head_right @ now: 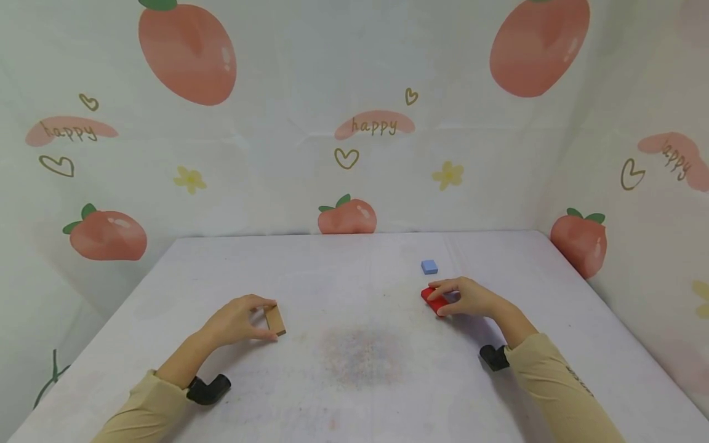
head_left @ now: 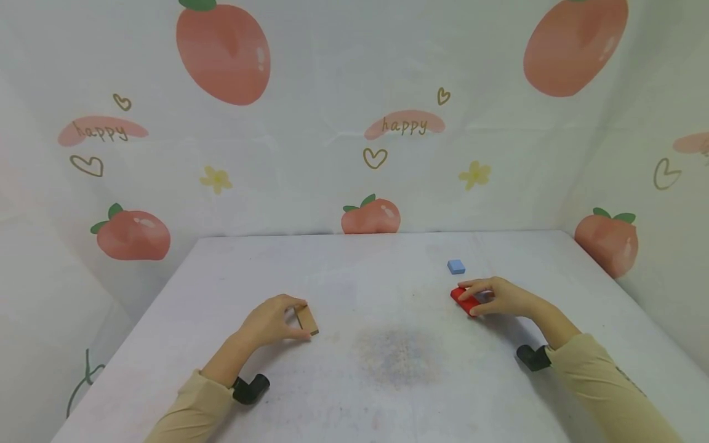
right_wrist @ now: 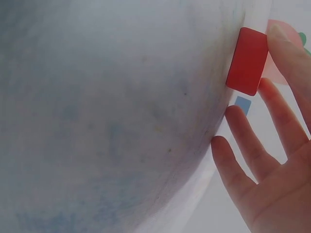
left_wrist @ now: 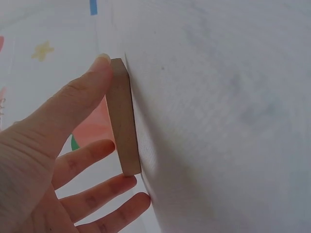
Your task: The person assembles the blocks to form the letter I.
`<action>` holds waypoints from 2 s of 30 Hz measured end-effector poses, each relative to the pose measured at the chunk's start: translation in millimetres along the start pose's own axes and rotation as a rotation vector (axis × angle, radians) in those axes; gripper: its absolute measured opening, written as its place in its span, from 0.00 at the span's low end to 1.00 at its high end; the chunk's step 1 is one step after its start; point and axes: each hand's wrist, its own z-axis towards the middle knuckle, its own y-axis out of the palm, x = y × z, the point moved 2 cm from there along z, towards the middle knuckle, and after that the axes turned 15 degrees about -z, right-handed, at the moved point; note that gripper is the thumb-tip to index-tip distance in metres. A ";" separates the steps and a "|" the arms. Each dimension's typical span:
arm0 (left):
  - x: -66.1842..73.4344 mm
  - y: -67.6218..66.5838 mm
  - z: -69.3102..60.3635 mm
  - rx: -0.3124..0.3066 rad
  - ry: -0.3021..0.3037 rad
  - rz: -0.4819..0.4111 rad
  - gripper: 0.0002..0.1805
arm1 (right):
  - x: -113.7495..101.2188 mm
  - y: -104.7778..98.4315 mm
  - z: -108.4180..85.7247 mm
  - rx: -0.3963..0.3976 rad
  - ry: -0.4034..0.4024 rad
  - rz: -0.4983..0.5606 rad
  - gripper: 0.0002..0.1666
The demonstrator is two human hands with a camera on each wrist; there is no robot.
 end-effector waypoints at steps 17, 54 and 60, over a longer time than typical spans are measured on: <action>-1.2 -0.3 0.5 -0.002 0.016 0.000 0.37 | 0.4 0.5 1.2 -0.011 0.015 0.013 0.18; 22.6 4.2 15.5 0.070 0.139 -0.014 0.35 | -1.8 -0.4 -0.5 -0.024 0.022 0.035 0.17; 28.9 6.3 20.0 0.070 0.181 0.001 0.33 | -1.7 -0.3 0.0 -0.026 0.026 0.029 0.17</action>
